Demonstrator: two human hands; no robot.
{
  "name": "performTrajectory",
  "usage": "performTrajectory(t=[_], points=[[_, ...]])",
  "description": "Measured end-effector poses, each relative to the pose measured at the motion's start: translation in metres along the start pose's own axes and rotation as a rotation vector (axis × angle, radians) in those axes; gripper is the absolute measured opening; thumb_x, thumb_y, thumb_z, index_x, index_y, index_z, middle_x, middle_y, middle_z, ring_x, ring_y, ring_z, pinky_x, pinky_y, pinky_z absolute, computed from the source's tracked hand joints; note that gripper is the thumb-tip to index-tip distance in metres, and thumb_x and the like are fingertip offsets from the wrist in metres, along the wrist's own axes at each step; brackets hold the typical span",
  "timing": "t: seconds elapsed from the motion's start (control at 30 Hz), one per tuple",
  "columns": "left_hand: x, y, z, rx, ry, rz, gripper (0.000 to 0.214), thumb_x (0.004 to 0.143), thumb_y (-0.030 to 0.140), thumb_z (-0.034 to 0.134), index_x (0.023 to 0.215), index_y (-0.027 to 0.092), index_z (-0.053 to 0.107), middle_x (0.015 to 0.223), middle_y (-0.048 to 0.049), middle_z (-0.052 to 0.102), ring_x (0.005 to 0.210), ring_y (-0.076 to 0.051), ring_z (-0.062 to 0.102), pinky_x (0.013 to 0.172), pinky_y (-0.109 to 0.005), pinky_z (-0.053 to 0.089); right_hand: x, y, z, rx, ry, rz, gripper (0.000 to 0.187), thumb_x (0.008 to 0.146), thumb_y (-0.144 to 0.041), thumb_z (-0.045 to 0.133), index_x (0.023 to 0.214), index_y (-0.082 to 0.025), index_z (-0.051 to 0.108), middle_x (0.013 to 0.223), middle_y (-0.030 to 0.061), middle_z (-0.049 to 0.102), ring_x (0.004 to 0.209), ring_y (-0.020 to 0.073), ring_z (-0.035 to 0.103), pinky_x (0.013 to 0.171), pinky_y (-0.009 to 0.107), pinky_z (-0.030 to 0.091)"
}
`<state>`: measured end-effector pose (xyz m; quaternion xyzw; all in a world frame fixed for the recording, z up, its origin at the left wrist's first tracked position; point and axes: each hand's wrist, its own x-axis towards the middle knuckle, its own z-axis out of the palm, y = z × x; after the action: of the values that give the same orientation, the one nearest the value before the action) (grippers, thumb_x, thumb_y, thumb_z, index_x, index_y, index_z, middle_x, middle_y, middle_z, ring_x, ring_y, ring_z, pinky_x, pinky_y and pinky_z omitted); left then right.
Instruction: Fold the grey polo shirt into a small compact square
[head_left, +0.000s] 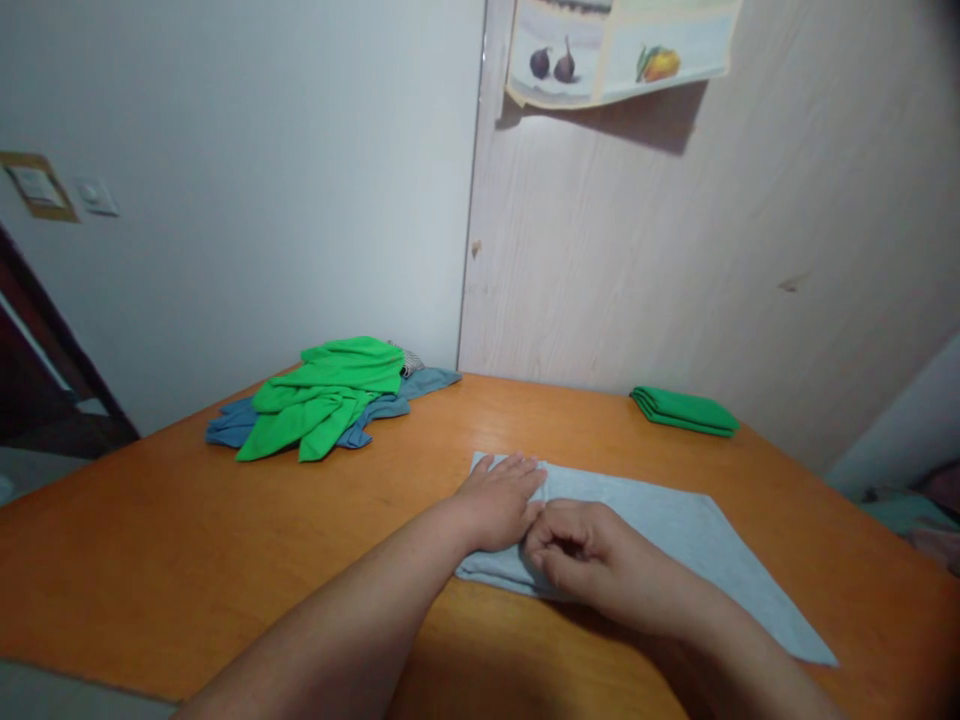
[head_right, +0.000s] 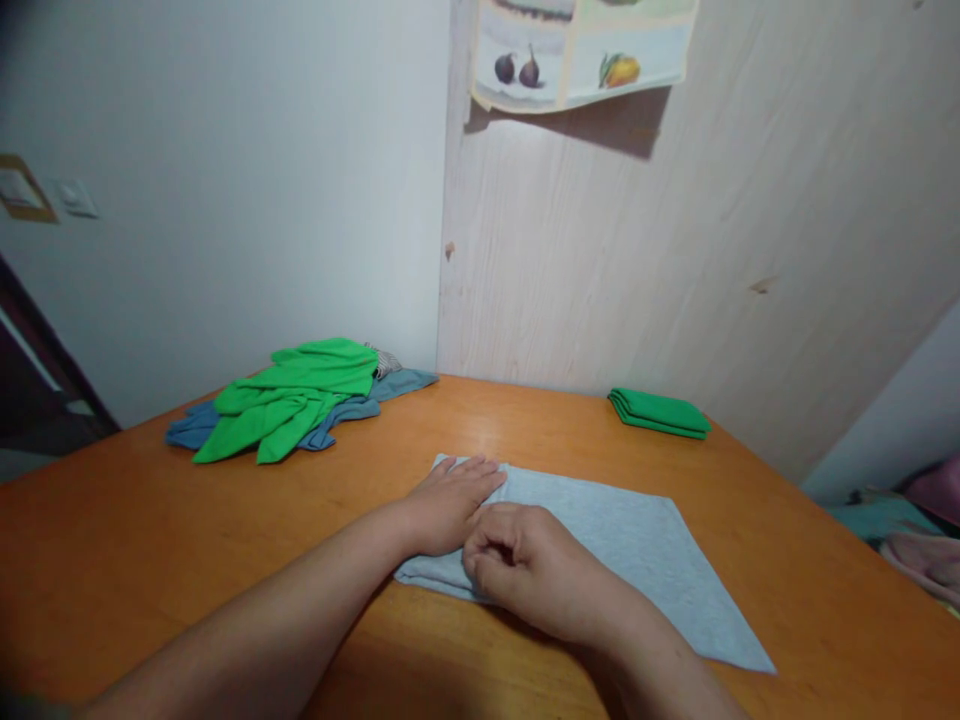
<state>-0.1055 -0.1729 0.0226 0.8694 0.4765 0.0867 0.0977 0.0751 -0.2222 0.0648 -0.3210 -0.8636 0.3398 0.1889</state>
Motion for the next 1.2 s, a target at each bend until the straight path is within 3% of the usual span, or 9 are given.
performTrajectory(t=[0.13, 0.33, 0.57, 0.67, 0.83, 0.93, 1.2], points=[[0.002, -0.001, 0.002, -0.008, -0.007, -0.001, 0.056, 0.1, 0.049, 0.031, 0.149, 0.024, 0.036, 0.161, -0.0072, 0.027, 0.149, -0.026, 0.018, 0.118, -0.057, 0.014, 0.0, -0.005, 0.009, -0.025, -0.081, -0.062, 0.015, 0.082, -0.017, 0.054, 0.085, -0.02, 0.069, 0.075, -0.0021, 0.061, 0.07, 0.0117, 0.051, 0.067, 0.023, 0.039], [0.0, -0.001, 0.002, -0.015, 0.013, 0.012, 0.058, 0.099, 0.05, 0.031, 0.15, 0.023, 0.035, 0.161, -0.0073, 0.027, 0.149, -0.026, 0.018, 0.117, -0.058, 0.015, -0.002, -0.006, 0.012, -0.099, -0.206, 0.032, 0.013, 0.082, -0.021, 0.056, 0.083, -0.02, 0.068, 0.067, -0.0039, 0.057, 0.065, 0.0109, 0.046, 0.064, 0.023, 0.035], [-0.001, -0.001, 0.002, -0.014, 0.021, 0.002, 0.056, 0.099, 0.051, 0.031, 0.149, 0.027, 0.036, 0.16, -0.0057, 0.029, 0.149, -0.026, 0.019, 0.118, -0.055, 0.013, -0.002, -0.002, 0.009, 0.058, -0.199, 0.07, 0.017, 0.082, -0.025, 0.056, 0.09, -0.02, 0.07, 0.067, -0.004, 0.057, 0.064, 0.011, 0.045, 0.063, 0.023, 0.036], [-0.001, -0.001, 0.001, -0.013, 0.002, 0.015, 0.057, 0.099, 0.05, 0.031, 0.15, 0.026, 0.034, 0.161, -0.0065, 0.028, 0.149, -0.026, 0.018, 0.118, -0.056, 0.014, 0.003, 0.01, 0.002, 0.213, -0.065, 0.07, 0.022, 0.086, -0.028, 0.052, 0.09, -0.019, 0.071, 0.071, -0.0023, 0.059, 0.065, 0.011, 0.047, 0.064, 0.024, 0.038], [-0.002, 0.0, -0.001, -0.035, 0.006, 0.019, 0.058, 0.099, 0.051, 0.03, 0.153, 0.029, 0.03, 0.161, -0.0049, 0.027, 0.149, -0.028, 0.017, 0.117, -0.06, 0.014, 0.013, 0.039, -0.021, 0.321, 0.45, 0.228, 0.034, 0.083, -0.044, 0.056, 0.094, -0.015, 0.071, 0.062, -0.0022, 0.054, 0.059, 0.0122, 0.045, 0.057, 0.025, 0.035], [-0.004, 0.002, -0.003, -0.017, -0.002, 0.015, 0.059, 0.099, 0.052, 0.029, 0.152, 0.026, 0.033, 0.161, -0.0059, 0.026, 0.149, -0.029, 0.016, 0.117, -0.059, 0.014, 0.015, 0.054, -0.029, 0.374, 0.668, 0.319, 0.044, 0.081, -0.05, 0.058, 0.101, -0.013, 0.069, 0.058, -0.0032, 0.051, 0.054, 0.0119, 0.042, 0.053, 0.025, 0.032], [-0.004, 0.005, -0.005, 0.013, -0.01, 0.008, 0.059, 0.099, 0.053, 0.029, 0.151, 0.025, 0.035, 0.161, -0.0061, 0.026, 0.149, -0.03, 0.019, 0.117, -0.058, 0.015, 0.022, 0.082, -0.026, 0.32, 0.727, 0.34, 0.042, 0.08, -0.048, 0.055, 0.102, -0.014, 0.067, 0.066, -0.0001, 0.059, 0.061, 0.0146, 0.053, 0.059, 0.026, 0.041]])
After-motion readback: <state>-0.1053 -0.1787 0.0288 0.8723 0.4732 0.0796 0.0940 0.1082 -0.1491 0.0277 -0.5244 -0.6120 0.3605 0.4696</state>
